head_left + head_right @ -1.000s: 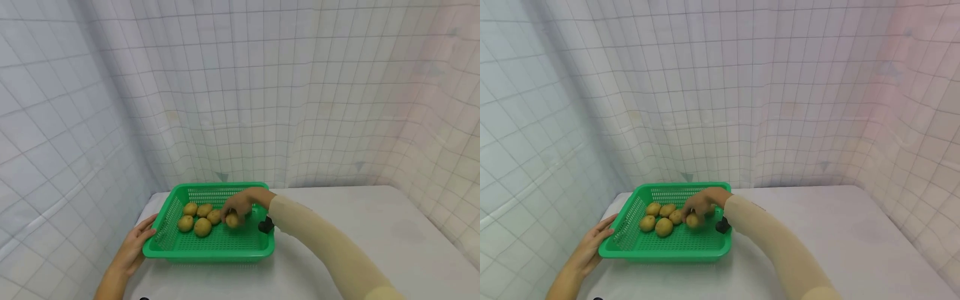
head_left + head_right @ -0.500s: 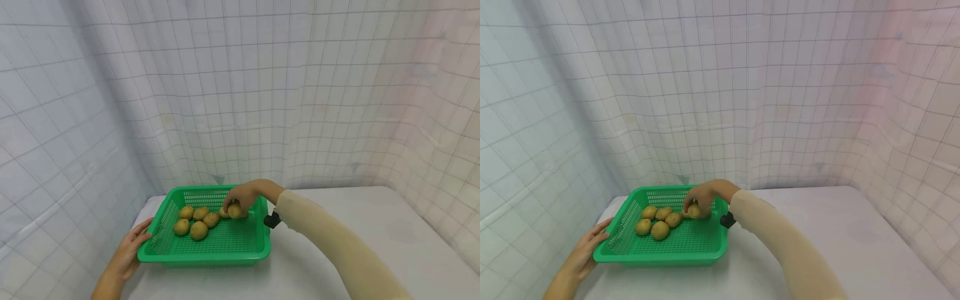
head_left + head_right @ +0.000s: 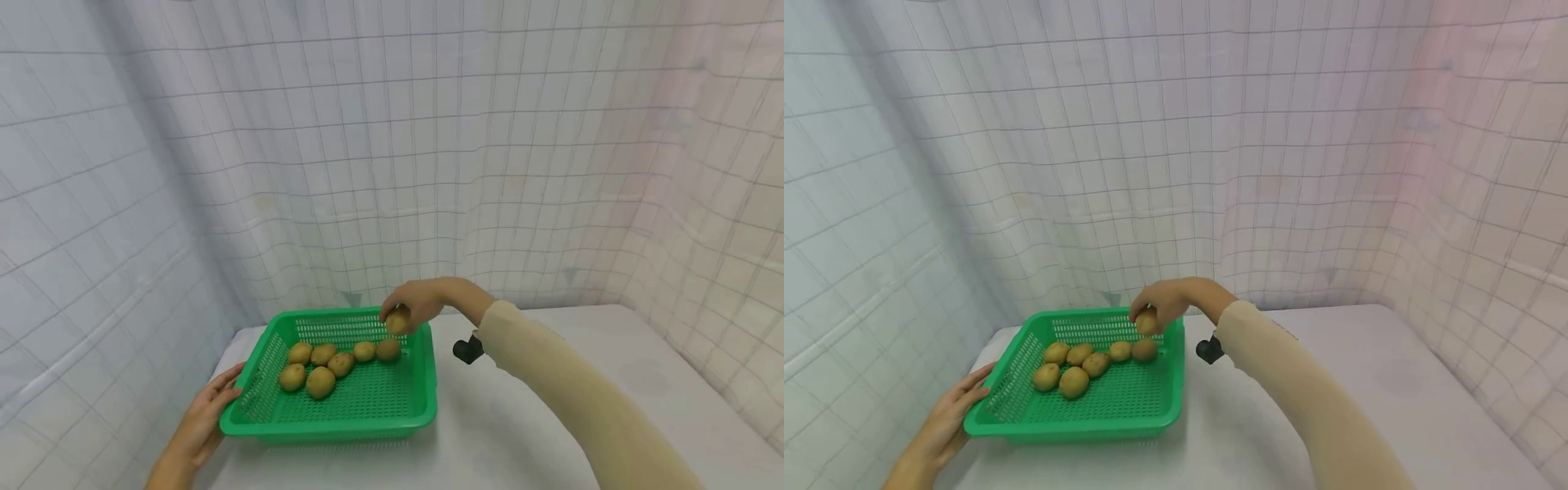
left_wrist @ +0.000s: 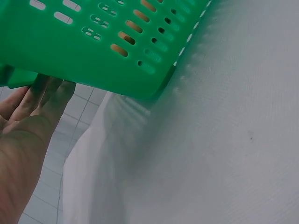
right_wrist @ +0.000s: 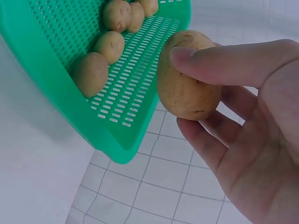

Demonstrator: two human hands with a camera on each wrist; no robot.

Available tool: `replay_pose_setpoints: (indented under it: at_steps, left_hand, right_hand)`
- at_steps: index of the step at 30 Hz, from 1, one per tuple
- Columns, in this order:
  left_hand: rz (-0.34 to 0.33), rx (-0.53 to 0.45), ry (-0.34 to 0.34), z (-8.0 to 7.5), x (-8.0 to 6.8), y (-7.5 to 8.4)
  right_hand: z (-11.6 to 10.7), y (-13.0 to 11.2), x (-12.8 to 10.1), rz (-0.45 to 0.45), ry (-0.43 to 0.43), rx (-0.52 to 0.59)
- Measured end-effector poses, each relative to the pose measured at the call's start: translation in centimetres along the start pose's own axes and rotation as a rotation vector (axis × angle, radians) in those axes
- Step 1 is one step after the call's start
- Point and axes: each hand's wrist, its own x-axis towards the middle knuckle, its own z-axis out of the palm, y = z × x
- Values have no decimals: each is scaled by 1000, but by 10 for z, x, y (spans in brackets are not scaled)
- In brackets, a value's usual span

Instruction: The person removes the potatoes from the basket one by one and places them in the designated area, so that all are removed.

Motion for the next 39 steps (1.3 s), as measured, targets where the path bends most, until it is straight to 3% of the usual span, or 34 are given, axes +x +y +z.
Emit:
replay_pose_setpoints:
  at_steps: [9, 26, 33, 39]
  left_hand:
    - [-18, 53, 25, 6, 19, -7]
    - [-52, 89, 82, 2, 21, -9]
    - [-47, 67, 109, 0, 15, -9]
    - [-44, 40, 119, 1, 11, -8]
  right_hand:
    - [-4, 19, -34, 50, 87, 18]
    - [-8, 40, -77, 152, 173, 83]
    - [-7, 45, -89, 170, 185, 115]
    - [0, 55, -101, 253, 204, 178]
